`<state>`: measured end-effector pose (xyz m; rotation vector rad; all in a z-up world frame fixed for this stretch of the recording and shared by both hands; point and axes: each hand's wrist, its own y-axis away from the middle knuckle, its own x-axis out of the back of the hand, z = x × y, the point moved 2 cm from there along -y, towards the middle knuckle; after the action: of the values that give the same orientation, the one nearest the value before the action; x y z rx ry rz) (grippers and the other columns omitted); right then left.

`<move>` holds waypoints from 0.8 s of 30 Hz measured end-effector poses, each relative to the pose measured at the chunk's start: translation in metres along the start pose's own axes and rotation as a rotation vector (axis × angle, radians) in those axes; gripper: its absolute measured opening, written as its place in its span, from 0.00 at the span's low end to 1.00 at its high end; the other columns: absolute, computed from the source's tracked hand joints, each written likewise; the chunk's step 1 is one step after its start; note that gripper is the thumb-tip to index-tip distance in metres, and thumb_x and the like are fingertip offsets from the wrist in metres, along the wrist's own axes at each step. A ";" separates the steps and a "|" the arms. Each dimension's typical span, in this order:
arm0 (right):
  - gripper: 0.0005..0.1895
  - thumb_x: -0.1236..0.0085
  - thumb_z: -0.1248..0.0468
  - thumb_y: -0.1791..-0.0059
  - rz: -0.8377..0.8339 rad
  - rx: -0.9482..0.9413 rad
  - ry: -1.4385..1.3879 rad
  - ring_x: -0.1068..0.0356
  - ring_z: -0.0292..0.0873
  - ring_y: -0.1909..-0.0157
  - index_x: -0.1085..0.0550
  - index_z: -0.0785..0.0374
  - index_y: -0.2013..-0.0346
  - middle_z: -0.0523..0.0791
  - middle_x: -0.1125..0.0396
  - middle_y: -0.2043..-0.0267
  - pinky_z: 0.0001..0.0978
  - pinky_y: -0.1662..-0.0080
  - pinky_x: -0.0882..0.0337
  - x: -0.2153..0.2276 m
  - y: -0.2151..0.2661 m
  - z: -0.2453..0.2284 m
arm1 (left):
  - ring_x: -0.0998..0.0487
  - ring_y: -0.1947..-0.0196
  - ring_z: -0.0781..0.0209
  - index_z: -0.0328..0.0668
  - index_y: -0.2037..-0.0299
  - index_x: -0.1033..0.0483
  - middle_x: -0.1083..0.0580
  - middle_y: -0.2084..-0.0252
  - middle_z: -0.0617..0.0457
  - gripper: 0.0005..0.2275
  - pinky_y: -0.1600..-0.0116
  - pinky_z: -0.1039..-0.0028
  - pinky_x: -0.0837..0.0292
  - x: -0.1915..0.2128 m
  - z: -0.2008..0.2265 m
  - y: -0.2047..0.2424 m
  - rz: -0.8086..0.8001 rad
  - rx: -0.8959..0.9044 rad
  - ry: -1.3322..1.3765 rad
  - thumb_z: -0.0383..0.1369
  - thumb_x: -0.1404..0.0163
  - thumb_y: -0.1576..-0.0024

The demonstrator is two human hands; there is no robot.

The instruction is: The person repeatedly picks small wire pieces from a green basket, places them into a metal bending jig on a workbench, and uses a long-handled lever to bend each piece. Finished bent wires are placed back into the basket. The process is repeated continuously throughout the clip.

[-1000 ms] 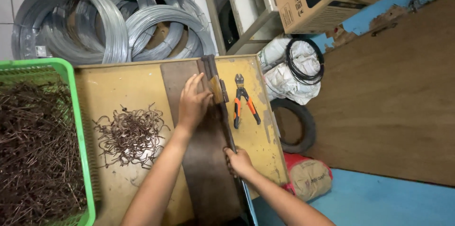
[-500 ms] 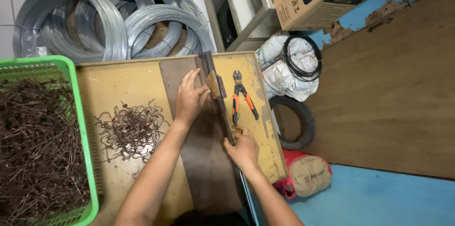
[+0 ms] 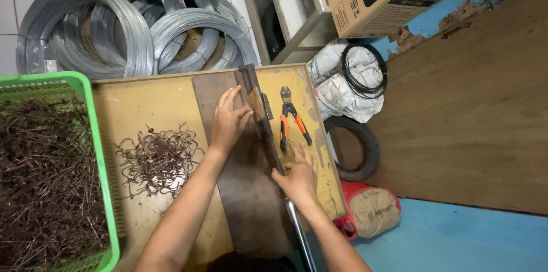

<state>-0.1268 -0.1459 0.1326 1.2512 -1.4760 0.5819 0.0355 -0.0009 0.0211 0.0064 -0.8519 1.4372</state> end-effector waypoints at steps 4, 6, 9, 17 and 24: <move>0.15 0.35 0.53 0.60 0.024 0.013 0.019 0.56 0.58 0.21 0.17 0.63 0.72 0.49 0.41 0.27 0.61 0.27 0.63 0.016 0.001 -0.008 | 0.33 0.32 0.41 0.50 0.66 0.15 0.31 0.34 0.46 0.03 0.36 0.56 0.33 0.005 0.005 -0.001 0.004 0.013 0.014 0.31 0.36 0.48; 0.15 0.35 0.52 0.59 0.038 0.021 0.035 0.57 0.56 0.20 0.16 0.61 0.74 0.49 0.41 0.27 0.58 0.26 0.70 0.026 0.002 -0.014 | 0.33 0.33 0.41 0.51 0.66 0.15 0.31 0.34 0.47 0.03 0.35 0.56 0.33 0.004 0.004 0.000 0.018 0.009 0.004 0.32 0.36 0.49; 0.14 0.34 0.52 0.60 0.046 0.034 0.048 0.57 0.57 0.20 0.16 0.60 0.75 0.49 0.41 0.27 0.60 0.26 0.69 0.032 0.003 -0.016 | 0.32 0.33 0.40 0.50 0.66 0.15 0.30 0.34 0.47 0.03 0.36 0.55 0.33 0.006 0.008 0.000 0.026 0.024 0.019 0.31 0.36 0.49; 0.14 0.34 0.53 0.59 0.037 0.046 0.031 0.58 0.57 0.20 0.16 0.61 0.74 0.50 0.42 0.27 0.63 0.27 0.72 0.035 0.000 -0.016 | 0.32 0.33 0.42 0.50 0.66 0.15 0.30 0.34 0.48 0.03 0.36 0.56 0.33 0.006 0.007 0.002 0.024 -0.001 0.014 0.31 0.36 0.48; 0.13 0.34 0.53 0.59 0.041 0.057 0.027 0.58 0.56 0.20 0.15 0.59 0.76 0.50 0.42 0.27 0.65 0.27 0.73 0.035 -0.003 -0.011 | 0.32 0.34 0.40 0.49 0.66 0.15 0.30 0.35 0.46 0.04 0.36 0.55 0.32 0.001 0.008 0.012 0.046 -0.033 0.047 0.30 0.35 0.50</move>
<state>-0.1153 -0.1511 0.1670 1.2544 -1.4746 0.6696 0.0207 -0.0011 0.0214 -0.0720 -0.8424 1.4605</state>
